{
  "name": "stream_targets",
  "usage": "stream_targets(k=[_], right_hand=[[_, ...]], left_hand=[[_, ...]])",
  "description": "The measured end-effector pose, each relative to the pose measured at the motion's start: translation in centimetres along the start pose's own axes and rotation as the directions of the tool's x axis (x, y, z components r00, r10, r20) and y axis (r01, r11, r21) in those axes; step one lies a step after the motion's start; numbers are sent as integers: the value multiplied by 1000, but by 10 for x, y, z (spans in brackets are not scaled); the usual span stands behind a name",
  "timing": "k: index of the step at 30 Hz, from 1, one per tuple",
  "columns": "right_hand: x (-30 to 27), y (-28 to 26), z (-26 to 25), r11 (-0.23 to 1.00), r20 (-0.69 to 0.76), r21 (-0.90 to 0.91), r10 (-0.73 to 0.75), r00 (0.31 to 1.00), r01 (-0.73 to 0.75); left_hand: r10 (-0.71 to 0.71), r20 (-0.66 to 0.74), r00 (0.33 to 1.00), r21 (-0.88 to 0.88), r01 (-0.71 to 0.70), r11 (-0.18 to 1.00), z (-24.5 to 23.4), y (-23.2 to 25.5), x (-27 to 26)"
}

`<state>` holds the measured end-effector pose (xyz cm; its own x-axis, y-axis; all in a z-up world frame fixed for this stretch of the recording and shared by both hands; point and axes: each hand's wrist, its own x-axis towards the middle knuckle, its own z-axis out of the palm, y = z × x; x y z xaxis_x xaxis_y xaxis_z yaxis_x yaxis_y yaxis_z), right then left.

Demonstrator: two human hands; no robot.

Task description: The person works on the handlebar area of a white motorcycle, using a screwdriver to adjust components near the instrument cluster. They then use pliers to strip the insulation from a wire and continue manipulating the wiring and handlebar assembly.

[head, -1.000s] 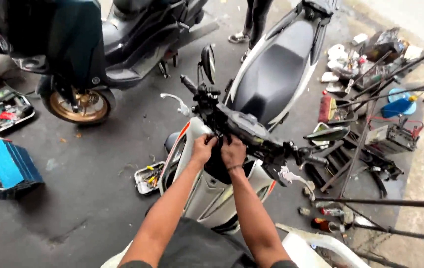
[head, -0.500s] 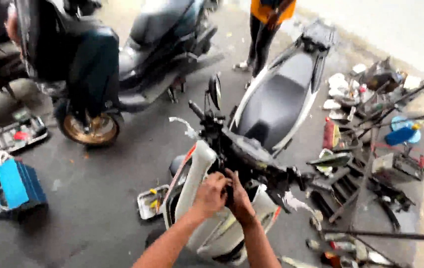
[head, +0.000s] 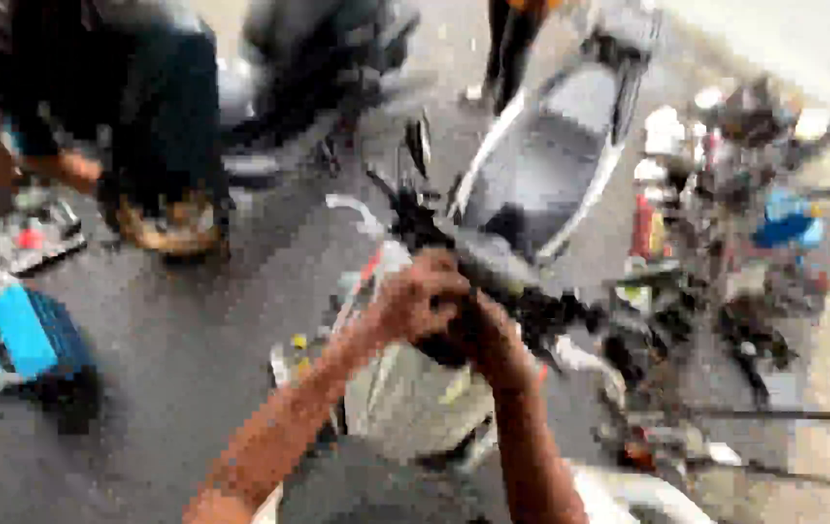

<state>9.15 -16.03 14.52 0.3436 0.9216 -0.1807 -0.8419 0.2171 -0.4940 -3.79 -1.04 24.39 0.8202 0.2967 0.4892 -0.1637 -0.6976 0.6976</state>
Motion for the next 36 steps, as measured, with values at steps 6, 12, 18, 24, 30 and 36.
stream_targets(k=[6,12,18,24,30,36], right_hand=[[3,-41,34,970,202,-234,-10,979,58],[4,-43,73,970,214,-163,-144,966,180],[7,-35,58,970,218,-159,-148,965,185],[12,-27,39,934,79,-241,-252,965,264],[-8,-25,50,939,13,-258,-230,973,226],[6,-9,13,993,-75,5,-118,990,118]], left_hand=[[-5,-17,1000,-3,5,1000,-49,54,27],[32,-314,949,1,-33,999,-46,80,18],[159,-414,896,266,-48,963,-33,65,7],[270,-319,908,481,-90,872,-35,72,7],[390,-192,901,616,-199,762,-11,39,3],[432,-159,888,528,-294,797,-3,39,0]])
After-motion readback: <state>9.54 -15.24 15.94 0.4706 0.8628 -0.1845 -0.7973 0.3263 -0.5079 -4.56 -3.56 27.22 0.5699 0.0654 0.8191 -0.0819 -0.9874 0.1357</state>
